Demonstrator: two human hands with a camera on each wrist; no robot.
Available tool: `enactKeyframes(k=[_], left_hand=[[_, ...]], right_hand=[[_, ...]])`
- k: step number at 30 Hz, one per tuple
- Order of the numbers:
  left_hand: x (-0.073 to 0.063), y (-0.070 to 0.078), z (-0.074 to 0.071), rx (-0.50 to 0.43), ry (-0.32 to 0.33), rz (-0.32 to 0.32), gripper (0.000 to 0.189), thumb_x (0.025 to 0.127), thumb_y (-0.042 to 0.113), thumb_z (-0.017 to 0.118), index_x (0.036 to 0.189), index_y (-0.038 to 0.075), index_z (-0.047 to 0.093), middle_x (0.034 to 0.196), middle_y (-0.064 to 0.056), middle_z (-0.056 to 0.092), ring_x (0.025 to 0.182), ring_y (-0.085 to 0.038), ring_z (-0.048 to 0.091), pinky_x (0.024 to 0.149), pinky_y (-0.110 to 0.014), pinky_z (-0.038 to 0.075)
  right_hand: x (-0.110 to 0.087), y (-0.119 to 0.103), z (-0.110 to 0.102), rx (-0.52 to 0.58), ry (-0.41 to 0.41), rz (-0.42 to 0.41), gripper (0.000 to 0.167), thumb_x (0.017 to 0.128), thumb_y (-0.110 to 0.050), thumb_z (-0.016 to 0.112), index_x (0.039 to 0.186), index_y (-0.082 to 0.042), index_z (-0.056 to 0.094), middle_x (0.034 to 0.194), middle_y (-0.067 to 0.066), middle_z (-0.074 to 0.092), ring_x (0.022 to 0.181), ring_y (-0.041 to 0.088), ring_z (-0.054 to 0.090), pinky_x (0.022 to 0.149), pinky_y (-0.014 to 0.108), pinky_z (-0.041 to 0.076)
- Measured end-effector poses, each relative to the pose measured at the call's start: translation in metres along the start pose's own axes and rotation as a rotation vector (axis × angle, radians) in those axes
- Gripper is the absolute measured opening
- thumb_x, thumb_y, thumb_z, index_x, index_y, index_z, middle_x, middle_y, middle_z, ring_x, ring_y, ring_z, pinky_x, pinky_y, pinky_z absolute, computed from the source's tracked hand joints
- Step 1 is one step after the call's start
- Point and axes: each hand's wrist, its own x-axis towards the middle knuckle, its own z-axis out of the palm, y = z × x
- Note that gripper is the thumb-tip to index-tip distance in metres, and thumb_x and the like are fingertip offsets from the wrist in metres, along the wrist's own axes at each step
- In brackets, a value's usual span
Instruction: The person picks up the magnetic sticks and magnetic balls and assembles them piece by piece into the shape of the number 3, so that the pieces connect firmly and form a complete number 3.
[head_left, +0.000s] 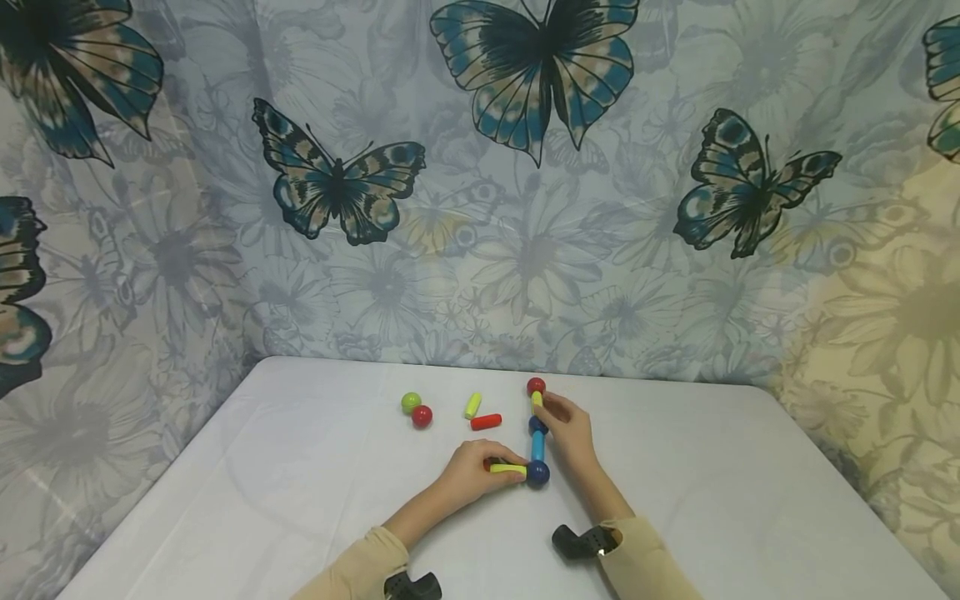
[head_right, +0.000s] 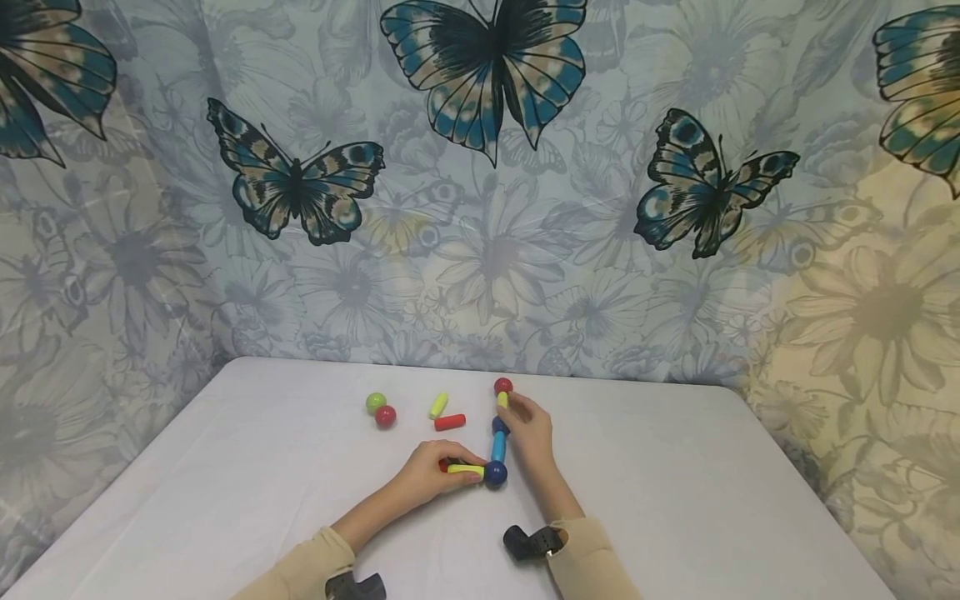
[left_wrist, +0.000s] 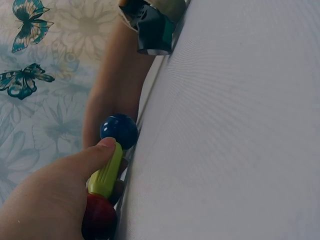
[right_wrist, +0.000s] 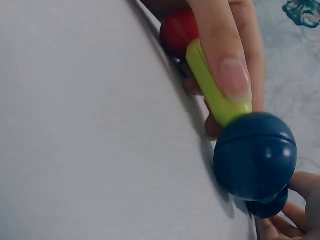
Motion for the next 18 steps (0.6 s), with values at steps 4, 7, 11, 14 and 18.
enactKeyframes(k=[4, 7, 11, 14, 18], left_hand=[[0.0, 0.0, 0.0, 0.001, 0.0, -0.003, 0.021, 0.083, 0.035, 0.076, 0.101, 0.025, 0.077, 0.098, 0.01, 0.076, 0.081, 0.002, 0.058, 0.073, -0.016, 0.047], [0.0, 0.0, 0.0, -0.001, 0.0, -0.006, 0.021, 0.083, 0.035, 0.077, 0.101, 0.025, 0.077, 0.098, 0.01, 0.076, 0.081, 0.002, 0.058, 0.073, -0.016, 0.047], [-0.001, 0.0, 0.0, 0.0, 0.0, -0.007, 0.021, 0.083, 0.035, 0.077, 0.102, 0.026, 0.077, 0.098, 0.01, 0.076, 0.081, 0.002, 0.057, 0.072, -0.016, 0.047], [-0.001, 0.0, 0.0, 0.002, -0.001, -0.007, 0.021, 0.083, 0.035, 0.077, 0.102, 0.026, 0.077, 0.098, 0.01, 0.076, 0.08, 0.002, 0.056, 0.071, -0.016, 0.046], [-0.001, 0.0, -0.001, -0.004, -0.005, -0.009, 0.021, 0.083, 0.035, 0.077, 0.102, 0.027, 0.077, 0.098, 0.011, 0.075, 0.078, 0.001, 0.056, 0.069, -0.016, 0.046]], right_hand=[[-0.007, -0.001, 0.0, 0.0, -0.006, -0.003, 0.045, 0.091, -0.019, 0.068, 0.131, -0.002, 0.059, 0.133, 0.021, 0.06, 0.126, 0.035, 0.057, 0.104, 0.042, 0.048], [-0.01, -0.001, 0.001, 0.009, -0.014, -0.01, 0.044, 0.091, -0.018, 0.067, 0.131, -0.002, 0.059, 0.134, 0.021, 0.06, 0.126, 0.034, 0.057, 0.104, 0.042, 0.048], [-0.012, 0.001, 0.001, 0.006, -0.023, -0.005, 0.046, 0.091, -0.02, 0.067, 0.133, -0.003, 0.058, 0.136, 0.019, 0.059, 0.128, 0.034, 0.055, 0.105, 0.043, 0.047], [-0.012, 0.003, 0.001, 0.003, -0.026, -0.004, 0.046, 0.091, -0.02, 0.067, 0.133, -0.003, 0.058, 0.138, 0.018, 0.058, 0.129, 0.034, 0.054, 0.105, 0.043, 0.047], [-0.012, 0.003, 0.002, 0.006, -0.029, -0.016, 0.045, 0.092, -0.02, 0.067, 0.133, -0.004, 0.058, 0.139, 0.018, 0.057, 0.129, 0.034, 0.054, 0.105, 0.043, 0.047]])
